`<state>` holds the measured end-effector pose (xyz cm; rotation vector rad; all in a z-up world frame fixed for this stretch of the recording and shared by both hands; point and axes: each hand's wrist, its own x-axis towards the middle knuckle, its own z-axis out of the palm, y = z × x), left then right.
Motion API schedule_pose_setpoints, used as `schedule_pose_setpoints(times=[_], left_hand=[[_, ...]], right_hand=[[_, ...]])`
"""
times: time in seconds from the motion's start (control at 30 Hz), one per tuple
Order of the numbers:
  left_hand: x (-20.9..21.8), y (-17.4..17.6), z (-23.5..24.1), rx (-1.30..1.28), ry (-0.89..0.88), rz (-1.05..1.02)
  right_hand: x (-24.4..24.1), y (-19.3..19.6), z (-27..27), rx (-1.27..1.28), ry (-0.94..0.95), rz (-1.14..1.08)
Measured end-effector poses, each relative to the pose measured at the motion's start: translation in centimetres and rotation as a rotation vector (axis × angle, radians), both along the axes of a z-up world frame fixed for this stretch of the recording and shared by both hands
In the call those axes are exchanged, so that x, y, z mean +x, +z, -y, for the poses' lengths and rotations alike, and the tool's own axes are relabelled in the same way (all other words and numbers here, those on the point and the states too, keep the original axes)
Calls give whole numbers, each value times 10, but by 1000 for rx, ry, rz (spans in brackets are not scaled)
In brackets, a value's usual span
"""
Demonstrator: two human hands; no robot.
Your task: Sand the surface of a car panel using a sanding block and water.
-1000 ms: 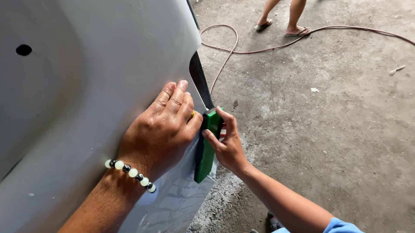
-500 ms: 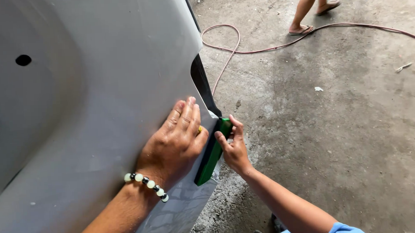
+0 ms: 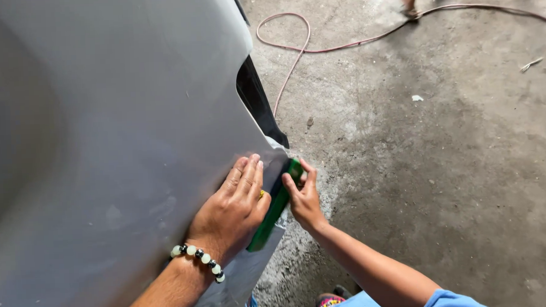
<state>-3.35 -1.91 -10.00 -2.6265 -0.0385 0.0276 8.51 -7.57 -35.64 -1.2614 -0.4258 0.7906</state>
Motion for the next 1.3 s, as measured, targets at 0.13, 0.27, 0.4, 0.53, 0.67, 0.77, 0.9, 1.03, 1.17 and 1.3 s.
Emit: schedule_pose_setpoints(times=[0.13,0.27,0.4,0.53,0.67,0.77,0.9,1.03,1.17,1.3], left_hand=[[-1,-1,-2,31,1,-14],[-4,-12,2,63,-6,-12],[-3,-8,1,49,-30,-50],[-3,-14,3,88,-37,-69],[-4,-18,-2,45,-56,-29],[-6,-10,4,20,-38,-35],[-3,0,8,3,-34,-33],[-6,-16,3,35,-47,5],[-2,-3,2,31,-26,-47],[-6,-19,-6,75,-53,-33]], right_hand=[[-2,13,-2,63,9,45],[0,6,3,-55,-2,-138],[-2,9,5,166,42,-37],[5,-11,3,86,55,-197],[10,-38,-1,-54,52,-267],[3,-32,7,-98,70,-281],[7,-54,7,-122,70,-309],[6,-39,4,-129,52,-278],[10,-32,4,-83,72,-249],[12,-32,0,-43,83,-184]])
